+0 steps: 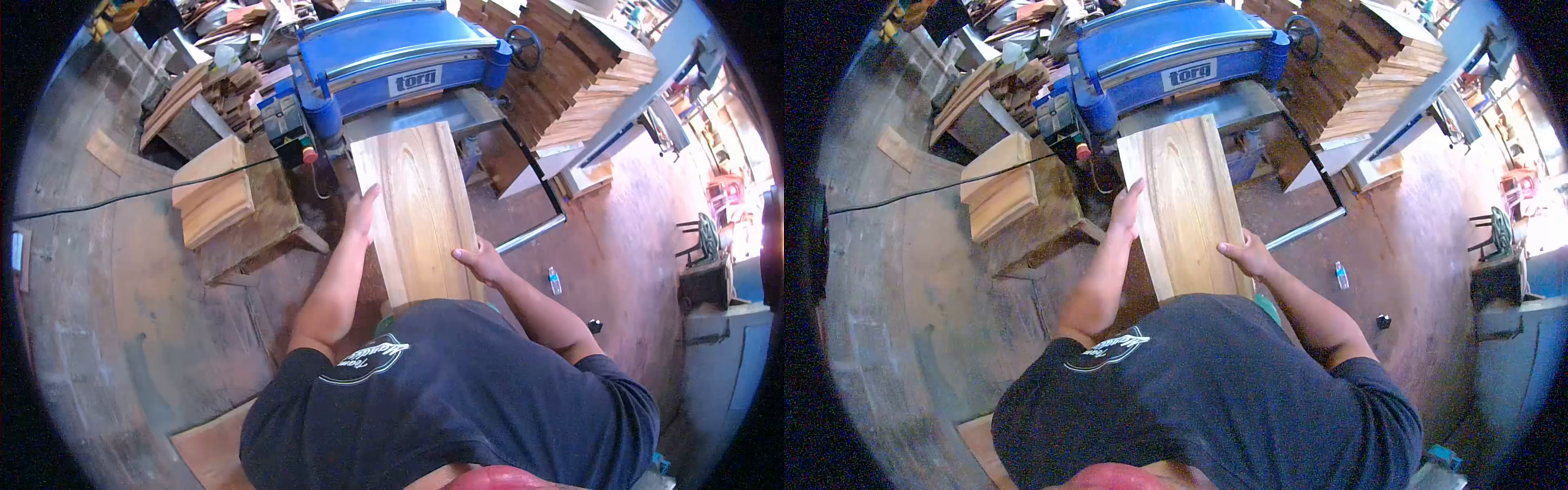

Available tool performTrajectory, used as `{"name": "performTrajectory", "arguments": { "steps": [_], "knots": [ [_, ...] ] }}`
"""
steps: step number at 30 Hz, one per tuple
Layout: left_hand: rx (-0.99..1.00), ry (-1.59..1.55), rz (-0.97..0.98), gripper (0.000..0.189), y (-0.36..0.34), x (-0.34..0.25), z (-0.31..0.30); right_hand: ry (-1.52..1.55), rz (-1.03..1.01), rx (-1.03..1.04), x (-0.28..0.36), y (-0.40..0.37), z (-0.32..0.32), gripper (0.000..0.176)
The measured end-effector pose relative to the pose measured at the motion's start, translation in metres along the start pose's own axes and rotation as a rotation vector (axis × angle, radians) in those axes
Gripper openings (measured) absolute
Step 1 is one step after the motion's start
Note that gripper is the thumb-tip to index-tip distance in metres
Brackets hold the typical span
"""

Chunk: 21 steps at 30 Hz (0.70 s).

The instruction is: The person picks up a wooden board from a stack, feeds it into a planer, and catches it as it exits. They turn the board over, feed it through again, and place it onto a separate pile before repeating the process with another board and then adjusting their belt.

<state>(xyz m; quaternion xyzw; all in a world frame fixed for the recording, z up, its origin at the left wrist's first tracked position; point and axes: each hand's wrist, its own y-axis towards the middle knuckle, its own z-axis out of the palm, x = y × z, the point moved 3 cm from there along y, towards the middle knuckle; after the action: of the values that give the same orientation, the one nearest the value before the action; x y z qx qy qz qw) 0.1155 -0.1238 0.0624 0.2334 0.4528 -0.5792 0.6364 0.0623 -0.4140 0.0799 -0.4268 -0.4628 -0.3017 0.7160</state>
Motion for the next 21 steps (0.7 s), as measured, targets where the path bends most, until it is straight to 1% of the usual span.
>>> {"name": "performTrajectory", "arguments": {
  "steps": [1, 3, 4, 5, 6, 7, 8, 9, 10, 11, 12, 13, 14, 15, 17, 19, 21],
  "knots": [
    [0.002, -0.004, 0.002, 0.042, 0.006, 0.001, -0.005, -0.004, -0.002, -0.001, 0.005, 0.0, 0.0, 0.059],
    [0.104, -0.11, -0.055, 0.044, 0.0, -0.036, 0.012, -0.219, -0.03, -0.04, 0.027, 0.0, -0.001, 0.06],
    [0.112, -0.082, -0.01, 0.042, 0.003, -0.056, 0.018, -0.221, -0.034, -0.029, 0.04, 0.0, 0.001, 0.06],
    [0.09, -0.037, 0.049, 0.047, -0.003, -0.083, 0.03, -0.347, -0.163, -0.052, 0.059, -0.002, 0.004, 0.059],
    [0.084, -0.089, 0.127, 0.051, -0.002, -0.107, 0.037, -0.471, -0.297, -0.072, 0.079, -0.004, 0.007, 0.059],
    [0.075, -0.137, 0.207, 0.055, 0.001, -0.127, 0.044, -0.463, -0.307, -0.054, 0.093, -0.003, 0.008, 0.059],
    [0.061, -0.125, 0.219, 0.055, 0.004, -0.138, 0.054, -0.575, -0.359, -0.097, 0.106, -0.005, 0.008, 0.056],
    [-0.037, -0.199, 0.342, 0.059, 0.006, -0.149, 0.064, -0.685, -0.412, -0.139, 0.122, -0.009, 0.008, 0.053],
    [-0.136, -0.272, 0.468, 0.063, 0.009, -0.157, 0.069, -0.731, -0.385, -0.196, 0.144, -0.015, 0.013, 0.051],
    [-0.145, -0.388, 0.515, 0.061, 0.02, -0.155, 0.066, -0.718, -0.397, -0.174, 0.15, -0.011, 0.007, 0.051],
    [0.471, -0.434, 0.651, 0.054, 0.046, -0.159, 0.071, -0.796, -0.644, -0.172, 0.159, -0.01, 0.001, 0.052],
    [1.093, -0.446, 0.734, 0.047, 0.056, -0.16, 0.072, -0.863, -0.888, -0.171, 0.167, -0.012, -0.005, 0.054],
    [0.906, -0.419, 0.694, 0.035, 0.048, -0.163, 0.079, -0.951, -1.1, -0.166, 0.178, -0.012, -0.012, 0.058],
    [1.007, -0.398, 0.729, 0.03, 0.072, -0.164, 0.083, -1.026, -1.192, -0.12, 0.188, -0.013, -0.018, 0.059],
    [1.151, -0.48, 0.828, 0.027, 0.105, -0.149, 0.103, -1.14, -1.267, -0.098, 0.186, -0.004, -0.04, 0.059],
    [1.15, -0.486, 0.817, 0.029, 0.119, -0.129, 0.114, -1.108, -1.26, -0.07, 0.185, 0.008, -0.066, 0.059],
    [1.155, -0.499, 0.801, 0.03, 0.124, -0.121, 0.126, -1.08, -1.249, -0.049, 0.185, 0.018, -0.092, 0.059]
  ]
}}
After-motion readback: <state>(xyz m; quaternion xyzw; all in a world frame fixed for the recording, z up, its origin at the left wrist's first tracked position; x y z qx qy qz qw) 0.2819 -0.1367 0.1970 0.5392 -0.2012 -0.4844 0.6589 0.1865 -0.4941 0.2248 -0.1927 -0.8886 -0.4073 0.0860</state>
